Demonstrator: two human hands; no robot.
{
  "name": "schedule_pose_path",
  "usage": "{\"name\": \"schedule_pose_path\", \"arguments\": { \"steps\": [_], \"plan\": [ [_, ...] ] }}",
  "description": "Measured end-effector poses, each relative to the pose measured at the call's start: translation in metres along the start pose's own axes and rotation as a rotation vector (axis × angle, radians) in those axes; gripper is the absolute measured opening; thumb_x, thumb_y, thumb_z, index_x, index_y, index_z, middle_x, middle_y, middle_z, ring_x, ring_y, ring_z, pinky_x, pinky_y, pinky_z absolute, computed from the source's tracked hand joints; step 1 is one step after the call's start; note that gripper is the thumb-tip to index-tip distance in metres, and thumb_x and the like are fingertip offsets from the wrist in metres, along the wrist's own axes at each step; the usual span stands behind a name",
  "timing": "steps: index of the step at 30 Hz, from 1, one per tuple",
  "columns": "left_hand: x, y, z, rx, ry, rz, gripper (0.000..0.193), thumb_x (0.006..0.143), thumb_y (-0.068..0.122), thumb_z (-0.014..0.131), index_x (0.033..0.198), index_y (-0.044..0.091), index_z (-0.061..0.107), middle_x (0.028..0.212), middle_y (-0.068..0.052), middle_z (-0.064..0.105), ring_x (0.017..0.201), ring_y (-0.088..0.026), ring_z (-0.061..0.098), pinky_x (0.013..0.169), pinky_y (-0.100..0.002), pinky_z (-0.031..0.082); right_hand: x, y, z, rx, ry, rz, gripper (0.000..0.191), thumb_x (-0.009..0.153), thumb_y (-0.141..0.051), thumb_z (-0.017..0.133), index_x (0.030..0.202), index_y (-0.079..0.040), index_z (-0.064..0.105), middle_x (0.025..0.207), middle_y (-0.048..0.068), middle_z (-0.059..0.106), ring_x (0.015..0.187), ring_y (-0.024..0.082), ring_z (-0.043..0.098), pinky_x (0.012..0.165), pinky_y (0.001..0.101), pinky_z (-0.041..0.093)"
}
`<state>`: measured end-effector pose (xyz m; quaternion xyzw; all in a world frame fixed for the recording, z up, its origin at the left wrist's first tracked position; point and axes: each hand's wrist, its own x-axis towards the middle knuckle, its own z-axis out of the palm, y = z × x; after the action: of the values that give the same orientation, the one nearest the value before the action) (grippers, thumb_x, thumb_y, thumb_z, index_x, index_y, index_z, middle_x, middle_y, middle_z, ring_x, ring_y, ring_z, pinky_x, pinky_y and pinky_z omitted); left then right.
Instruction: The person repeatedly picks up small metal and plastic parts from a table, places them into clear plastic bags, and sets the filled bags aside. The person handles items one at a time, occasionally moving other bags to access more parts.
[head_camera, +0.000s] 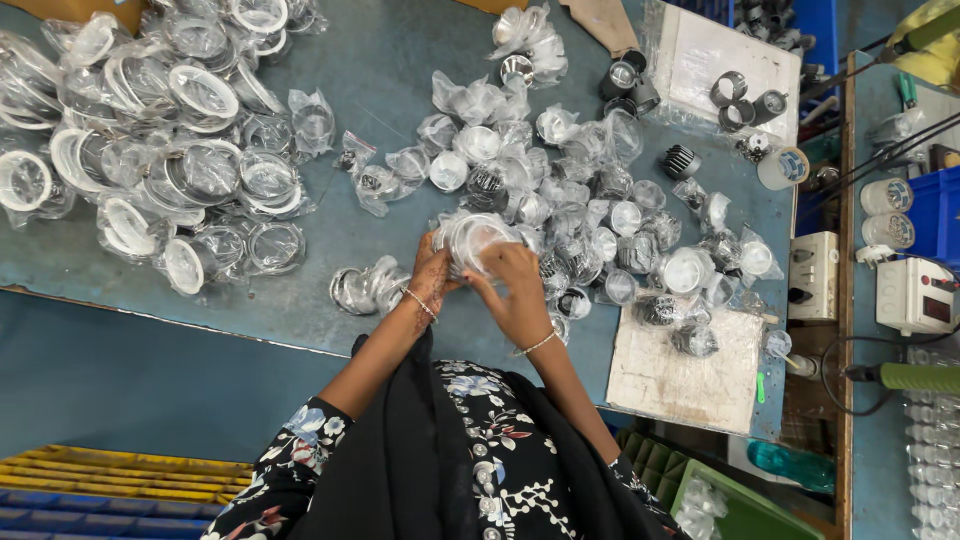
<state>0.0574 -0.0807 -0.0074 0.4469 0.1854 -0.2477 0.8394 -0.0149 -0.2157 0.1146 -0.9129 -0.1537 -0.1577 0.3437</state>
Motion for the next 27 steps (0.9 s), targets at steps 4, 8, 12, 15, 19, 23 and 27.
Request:
{"name": "schedule_pose_path", "arguments": {
  "steps": [4,8,12,15,19,23,27],
  "plan": [
    [0.0,-0.002,0.004,0.013,0.034,0.002,0.048,0.093,0.025,0.065,0.135,0.022,0.045,0.118,-0.007,0.067,0.095,-0.022,0.073,0.066,-0.039,0.066,0.0,-0.003,-0.006,0.023,0.027,0.005,0.025,0.094,-0.018,0.069,0.116,-0.006,0.069,0.128,0.01,0.063,0.12,0.03,0.057,0.103,0.046,0.039],
    [-0.004,-0.001,0.006,0.045,-0.002,0.051,0.052,0.089,0.019,0.066,0.138,0.022,0.046,0.119,-0.006,0.066,0.094,-0.022,0.073,0.064,-0.037,0.064,-0.002,-0.002,0.009,-0.081,0.031,-0.028,0.027,0.097,-0.017,0.064,0.121,-0.005,0.065,0.149,0.017,0.048,0.138,0.04,0.044,0.113,0.0525,0.03],
    [-0.013,0.01,0.0,0.032,-0.099,-0.011,0.056,0.088,0.018,0.063,0.141,0.022,0.047,0.123,-0.007,0.066,0.099,-0.021,0.072,0.071,-0.036,0.064,-0.002,0.008,0.021,-0.025,0.032,-0.052,0.026,0.099,-0.017,0.061,0.122,-0.003,0.063,0.162,0.026,0.031,0.15,0.051,0.029,0.121,0.0553,0.023],
    [-0.026,0.016,-0.004,-0.118,-0.239,0.006,0.061,0.085,0.014,0.063,0.143,0.021,0.045,0.127,-0.007,0.063,0.108,-0.02,0.069,0.08,-0.038,0.065,0.0,0.017,0.02,0.203,-0.071,0.059,0.028,0.101,-0.019,0.061,0.122,-0.001,0.061,0.162,0.025,0.032,0.148,0.046,0.038,0.12,0.0511,0.033],
    [-0.042,0.022,-0.013,-0.289,-0.351,-0.027,0.059,0.09,0.029,0.064,0.145,0.02,0.046,0.134,-0.003,0.061,0.116,-0.016,0.065,0.087,-0.036,0.064,0.003,0.016,0.021,0.122,-0.09,0.077,0.028,0.099,-0.019,0.063,0.121,-0.001,0.062,0.161,0.029,0.029,0.146,0.049,0.037,0.118,0.0516,0.035],
    [-0.04,0.026,-0.01,0.023,-0.198,0.065,0.061,0.092,0.036,0.074,0.145,0.019,0.049,0.128,-0.004,0.061,0.108,-0.016,0.06,0.073,-0.032,0.051,0.012,0.008,0.034,-0.013,-0.154,-0.059,0.037,0.094,-0.018,0.067,0.126,0.0,0.059,0.161,0.03,0.027,0.145,0.049,0.034,0.119,0.0515,0.032],
    [-0.038,0.044,-0.026,-0.128,-0.161,0.173,0.056,0.089,0.022,0.082,0.136,0.013,0.053,0.122,-0.006,0.068,0.107,-0.019,0.07,0.077,-0.031,0.06,0.034,0.009,0.058,0.281,-0.169,-0.167,0.066,0.09,-0.019,0.076,0.141,0.002,0.04,0.161,0.029,0.026,0.147,0.045,0.03,0.12,0.0513,0.027]
  ]
}}
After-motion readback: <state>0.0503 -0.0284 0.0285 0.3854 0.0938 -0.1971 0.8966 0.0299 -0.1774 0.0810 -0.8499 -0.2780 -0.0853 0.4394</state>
